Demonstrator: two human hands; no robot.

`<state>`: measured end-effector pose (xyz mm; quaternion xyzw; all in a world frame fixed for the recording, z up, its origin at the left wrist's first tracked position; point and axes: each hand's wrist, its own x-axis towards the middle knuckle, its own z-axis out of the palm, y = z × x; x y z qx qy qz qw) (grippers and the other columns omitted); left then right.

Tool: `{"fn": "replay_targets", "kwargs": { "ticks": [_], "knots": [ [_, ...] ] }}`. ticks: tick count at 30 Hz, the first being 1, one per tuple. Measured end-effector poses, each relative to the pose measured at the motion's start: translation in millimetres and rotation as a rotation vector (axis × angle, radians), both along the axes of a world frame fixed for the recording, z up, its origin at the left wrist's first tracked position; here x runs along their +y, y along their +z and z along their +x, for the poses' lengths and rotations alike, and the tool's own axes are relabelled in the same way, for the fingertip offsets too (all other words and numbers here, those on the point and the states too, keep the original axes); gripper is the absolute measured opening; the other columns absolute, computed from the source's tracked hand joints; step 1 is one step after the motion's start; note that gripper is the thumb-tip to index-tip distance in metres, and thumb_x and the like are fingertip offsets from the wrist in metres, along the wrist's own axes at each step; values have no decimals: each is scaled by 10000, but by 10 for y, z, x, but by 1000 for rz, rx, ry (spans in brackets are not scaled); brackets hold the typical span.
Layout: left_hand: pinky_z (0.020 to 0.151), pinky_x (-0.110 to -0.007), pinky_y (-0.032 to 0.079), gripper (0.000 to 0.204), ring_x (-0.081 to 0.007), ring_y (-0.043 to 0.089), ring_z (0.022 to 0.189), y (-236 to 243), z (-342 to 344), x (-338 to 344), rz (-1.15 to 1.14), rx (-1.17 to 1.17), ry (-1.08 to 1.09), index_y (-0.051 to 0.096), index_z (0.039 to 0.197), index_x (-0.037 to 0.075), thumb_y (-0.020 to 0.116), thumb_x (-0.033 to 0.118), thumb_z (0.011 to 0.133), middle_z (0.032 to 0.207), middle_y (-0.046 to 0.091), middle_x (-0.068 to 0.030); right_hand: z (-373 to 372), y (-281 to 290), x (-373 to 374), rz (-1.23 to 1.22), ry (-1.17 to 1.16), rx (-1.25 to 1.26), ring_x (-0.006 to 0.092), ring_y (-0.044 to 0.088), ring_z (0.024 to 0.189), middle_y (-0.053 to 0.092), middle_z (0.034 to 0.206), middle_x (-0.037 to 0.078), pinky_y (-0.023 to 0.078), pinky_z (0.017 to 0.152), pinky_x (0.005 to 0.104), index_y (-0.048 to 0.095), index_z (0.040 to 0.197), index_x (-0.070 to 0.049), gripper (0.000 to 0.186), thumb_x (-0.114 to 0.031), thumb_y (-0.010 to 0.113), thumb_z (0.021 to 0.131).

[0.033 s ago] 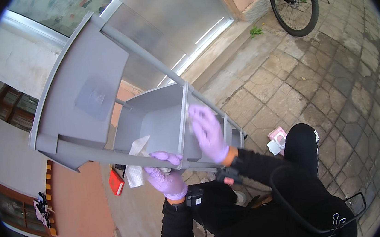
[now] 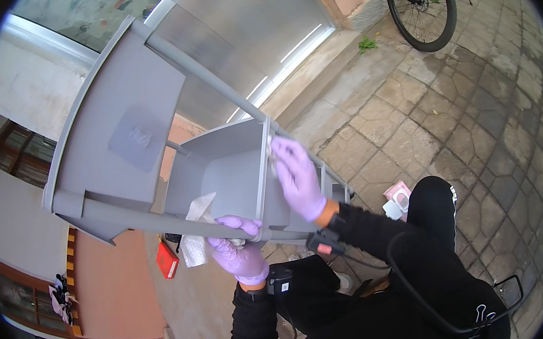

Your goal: The person sits on a small stool and wipes the shelves and frame of a gray plastic utility cart using a white wipe. The person cleans the top, middle, and bottom shelves and the vertical supports of the cart.

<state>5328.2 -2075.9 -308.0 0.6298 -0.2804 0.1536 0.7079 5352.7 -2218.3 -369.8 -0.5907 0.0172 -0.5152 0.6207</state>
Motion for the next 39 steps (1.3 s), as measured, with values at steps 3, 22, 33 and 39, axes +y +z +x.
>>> {"fn": "replay_targets", "kwargs": {
  "ticks": [3, 22, 33, 39],
  "knots": [
    [643, -354, 522, 588, -215, 574, 601, 20, 24, -30, -13, 13, 5, 513, 894, 5, 308, 540, 1028, 635, 540, -98, 335, -138, -170, 71, 105, -81, 274, 620, 931, 545, 1157, 182, 514, 788, 343, 568, 1241, 46, 328, -5, 517, 921],
    [633, -341, 498, 501, -200, 520, 590, 1, -20, -131, -64, 18, 18, 498, 918, 41, 315, 491, 1040, 644, 492, -75, -256, -550, 271, -96, 9, 15, 331, 603, 1045, 565, 1144, 208, 488, 903, 352, 594, 1197, 25, 304, 50, 505, 907],
    [633, -367, 533, 525, -186, 571, 608, -26, 3, -50, -64, 90, 35, 524, 962, 15, 344, 503, 1032, 702, 546, -86, 201, -621, 36, 217, 117, 144, 273, 592, 1034, 569, 1141, 152, 470, 911, 327, 609, 1129, 47, 268, 38, 576, 864],
    [634, -370, 544, 506, -189, 583, 614, 3, 102, 59, -114, 23, -97, 545, 982, -5, 378, 470, 1033, 776, 558, -90, -644, -553, 652, 21, 368, 99, 195, 569, 1061, 592, 1084, 106, 441, 932, 306, 600, 939, -5, 111, 51, 624, 847]
  ]
}}
